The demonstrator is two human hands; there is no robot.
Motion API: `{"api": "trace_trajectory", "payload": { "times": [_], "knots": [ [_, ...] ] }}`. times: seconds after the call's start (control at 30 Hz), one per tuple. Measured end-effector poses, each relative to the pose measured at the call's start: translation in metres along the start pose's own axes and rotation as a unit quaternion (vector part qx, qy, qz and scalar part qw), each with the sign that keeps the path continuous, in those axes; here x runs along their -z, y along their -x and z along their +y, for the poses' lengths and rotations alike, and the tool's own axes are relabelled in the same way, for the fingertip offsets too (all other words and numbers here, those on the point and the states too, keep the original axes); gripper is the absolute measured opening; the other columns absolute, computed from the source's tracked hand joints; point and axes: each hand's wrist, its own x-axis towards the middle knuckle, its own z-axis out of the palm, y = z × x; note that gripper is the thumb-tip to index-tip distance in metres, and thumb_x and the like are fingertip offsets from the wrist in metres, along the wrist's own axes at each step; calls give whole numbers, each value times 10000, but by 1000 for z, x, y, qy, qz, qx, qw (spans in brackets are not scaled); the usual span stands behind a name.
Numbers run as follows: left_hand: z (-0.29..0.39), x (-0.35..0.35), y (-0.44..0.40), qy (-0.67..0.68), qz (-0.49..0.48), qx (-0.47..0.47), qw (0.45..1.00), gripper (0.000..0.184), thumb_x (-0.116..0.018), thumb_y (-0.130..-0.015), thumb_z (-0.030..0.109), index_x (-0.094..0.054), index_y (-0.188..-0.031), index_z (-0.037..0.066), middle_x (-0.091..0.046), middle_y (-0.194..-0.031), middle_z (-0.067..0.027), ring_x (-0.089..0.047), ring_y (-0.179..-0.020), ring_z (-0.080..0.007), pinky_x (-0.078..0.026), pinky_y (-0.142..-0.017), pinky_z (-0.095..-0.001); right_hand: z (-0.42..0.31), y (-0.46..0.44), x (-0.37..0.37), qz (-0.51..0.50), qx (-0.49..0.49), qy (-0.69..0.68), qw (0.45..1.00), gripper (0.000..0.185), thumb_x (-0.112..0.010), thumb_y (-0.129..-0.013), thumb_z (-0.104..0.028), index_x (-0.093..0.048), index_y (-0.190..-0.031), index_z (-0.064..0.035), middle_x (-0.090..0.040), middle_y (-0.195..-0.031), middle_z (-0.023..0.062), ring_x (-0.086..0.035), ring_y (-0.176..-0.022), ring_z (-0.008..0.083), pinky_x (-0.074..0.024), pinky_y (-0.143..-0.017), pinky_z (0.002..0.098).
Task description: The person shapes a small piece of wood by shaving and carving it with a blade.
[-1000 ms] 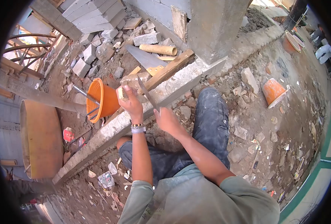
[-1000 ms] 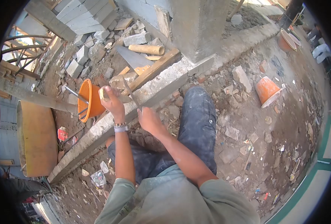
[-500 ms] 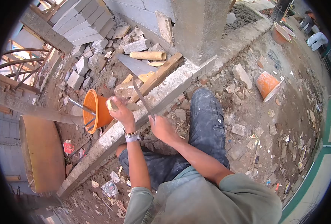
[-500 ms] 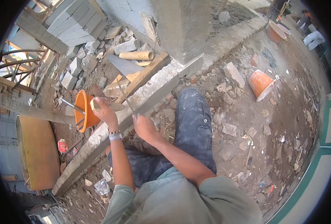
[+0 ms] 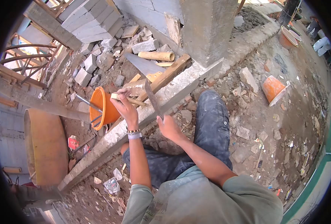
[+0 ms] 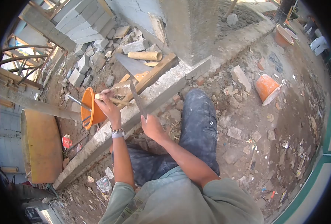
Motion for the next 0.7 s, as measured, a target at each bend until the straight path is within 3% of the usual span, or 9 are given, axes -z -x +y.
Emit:
{"api": "trace_trajectory", "payload": {
  "times": [0.07,0.17,0.27,0.37,0.53,0.7],
  "knots": [
    [-4,6,1,26,-26,46,998,420,-358,-1066,444,-392,-1077,25,-526,-859,-84,-554,-726,-179,-478,-713,-331,0,-1,0,-12,13,4,1000,409,-487,-1003,-275,-626,-885,91,-635,-779,313,-613,-803,509,-485,-730,541],
    [-4,9,1,-10,-15,30,999,418,-359,-1065,445,-375,-1076,28,-514,-794,-79,-537,-663,-173,-479,-708,-322,-22,4,11,9,20,-107,994,393,-491,-1003,-266,-628,-883,83,-631,-784,323,-608,-811,512,-483,-728,539],
    [-7,11,1,-18,15,34,999,403,-338,-1072,436,-363,-1070,34,-487,-730,-63,-541,-662,-152,-485,-653,-303,-27,3,7,-5,-1,-113,994,390,-483,-1006,-267,-627,-873,70,-634,-785,314,-606,-814,512,-481,-723,538],
    [3,7,3,15,41,56,997,404,-343,-1068,449,-361,-1046,46,-474,-744,-54,-518,-647,-148,-479,-641,-304,-2,-4,-13,-37,10,-4,999,403,-476,-1012,-283,-623,-872,66,-636,-782,306,-606,-794,510,-479,-714,545],
    [-13,15,6,105,77,67,989,395,-382,-1052,479,-342,-973,93,-434,-760,-26,-476,-621,-124,-465,-616,-280,-12,-3,-8,0,34,-27,999,404,-473,-1013,-291,-631,-912,67,-644,-804,316,-624,-795,498,-487,-724,560],
    [-25,14,10,81,86,37,992,427,-367,-1060,451,-337,-1150,34,-451,-695,-39,-503,-591,-122,-489,-587,-277,-17,2,-15,-22,11,6,1000,398,-482,-1007,-291,-634,-918,66,-648,-813,320,-633,-797,494,-503,-730,557]
  ]
}}
